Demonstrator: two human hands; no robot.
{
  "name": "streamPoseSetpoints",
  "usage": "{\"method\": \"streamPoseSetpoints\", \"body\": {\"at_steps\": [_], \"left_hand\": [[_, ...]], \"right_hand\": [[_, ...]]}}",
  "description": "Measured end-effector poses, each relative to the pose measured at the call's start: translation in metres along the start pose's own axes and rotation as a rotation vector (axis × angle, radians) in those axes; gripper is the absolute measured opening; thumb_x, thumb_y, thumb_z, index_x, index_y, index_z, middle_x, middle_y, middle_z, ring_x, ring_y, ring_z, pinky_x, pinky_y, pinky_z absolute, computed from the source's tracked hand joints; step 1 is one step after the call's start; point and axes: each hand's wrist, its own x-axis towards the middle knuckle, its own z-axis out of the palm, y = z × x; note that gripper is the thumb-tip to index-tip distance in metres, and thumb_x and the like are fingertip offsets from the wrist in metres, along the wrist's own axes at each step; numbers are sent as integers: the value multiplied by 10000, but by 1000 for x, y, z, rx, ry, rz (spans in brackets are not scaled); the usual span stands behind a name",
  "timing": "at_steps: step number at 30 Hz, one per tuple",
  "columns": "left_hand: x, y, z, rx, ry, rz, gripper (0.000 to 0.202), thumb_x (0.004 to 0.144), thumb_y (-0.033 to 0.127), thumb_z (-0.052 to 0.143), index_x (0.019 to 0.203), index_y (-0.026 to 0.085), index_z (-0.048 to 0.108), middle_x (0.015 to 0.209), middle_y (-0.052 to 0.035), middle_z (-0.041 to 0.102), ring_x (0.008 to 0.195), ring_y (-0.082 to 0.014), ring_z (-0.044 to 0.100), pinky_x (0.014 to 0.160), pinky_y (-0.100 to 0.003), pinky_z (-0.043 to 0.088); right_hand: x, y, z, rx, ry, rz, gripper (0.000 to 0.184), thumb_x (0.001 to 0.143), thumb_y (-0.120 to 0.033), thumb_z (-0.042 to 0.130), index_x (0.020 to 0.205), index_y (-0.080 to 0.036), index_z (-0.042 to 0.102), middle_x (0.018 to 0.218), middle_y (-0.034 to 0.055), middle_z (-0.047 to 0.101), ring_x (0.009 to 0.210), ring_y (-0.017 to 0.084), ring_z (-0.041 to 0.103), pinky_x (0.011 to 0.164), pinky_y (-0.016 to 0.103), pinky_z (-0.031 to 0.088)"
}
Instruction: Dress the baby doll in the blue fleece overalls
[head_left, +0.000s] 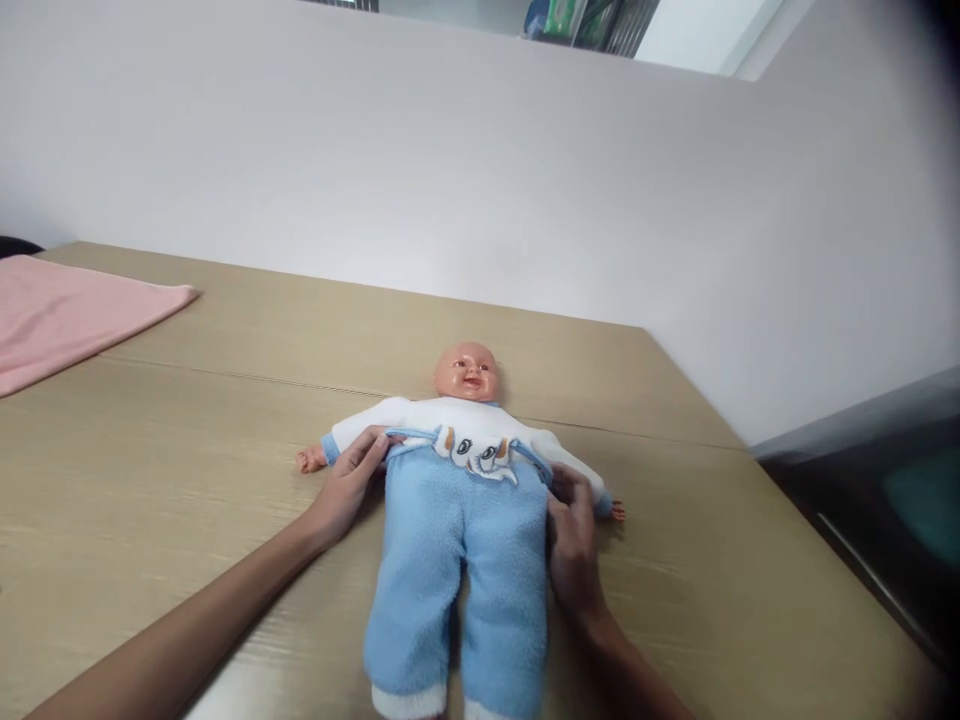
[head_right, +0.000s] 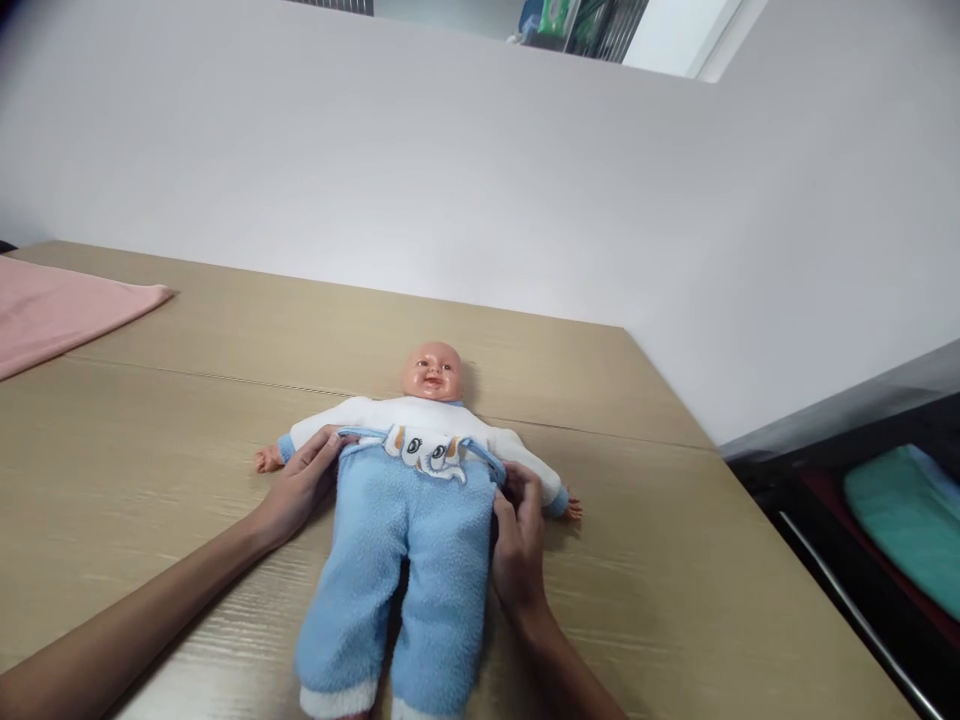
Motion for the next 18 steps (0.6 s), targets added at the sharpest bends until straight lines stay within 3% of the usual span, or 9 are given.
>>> {"method": "streamPoseSetpoints", "body": {"at_steps": [3, 5, 8, 11, 16, 18], "left_hand": [[-2, 5, 4, 90, 36, 98, 409, 1041, 636, 734, 1090, 234, 787, 1106, -47, 727, 1126, -253, 616, 1050, -333, 455], [-4, 8, 6, 114, 32, 159, 375, 1043, 608, 742, 1071, 235, 773, 1102, -50, 719, 1122, -256, 618, 1049, -343, 466], [-8, 8, 8, 147, 34, 262, 267, 1080, 514, 723, 1102, 249, 746, 1129, -52, 691, 1145, -253, 607, 1064, -354, 456], [-12, 5, 8, 202, 71, 347, 193, 1109, 453, 693, 1111, 261, 711, 1111, -47, 651, 1112, -242, 593, 1048, -360, 447], [-16, 5, 8, 328, 141, 431, 204, 1118, 458, 679, 1061, 263, 700, 1122, -50, 651, 1118, -245, 600, 1049, -376, 439], [-15, 5, 7, 347, 179, 413, 202, 1122, 463, 672, 1090, 267, 705, 1102, -41, 655, 1073, -237, 602, 1003, -368, 446]], "right_hand": [[0, -24, -1, -164, 94, -220, 334, 1038, -362, 662, 1351, -267, 597, 1349, 129, 687, 1250, 321, 688, 1100, 534, 550], [11, -54, 6, -284, 12, -450, 260, 1062, -290, 646, 1321, -268, 636, 1304, 112, 702, 1262, 307, 674, 1131, 517, 526], [44, -104, 38, -331, -298, -665, 171, 1103, -204, 580, 1244, -251, 664, 1183, 84, 765, 1153, 260, 716, 1055, 431, 560], [83, -132, 93, -410, -701, -708, 177, 1116, -186, 568, 1232, -217, 698, 1245, 104, 804, 1226, 272, 730, 1108, 444, 545], [130, -118, 193, -627, -1401, -773, 347, 969, -123, 758, 1304, -209, 724, 1392, 140, 783, 1287, 315, 732, 1062, 436, 570], [137, -107, 218, -624, -1544, -782, 399, 960, -114, 771, 1342, -210, 712, 1427, 138, 778, 1277, 303, 746, 1036, 417, 581]]}}
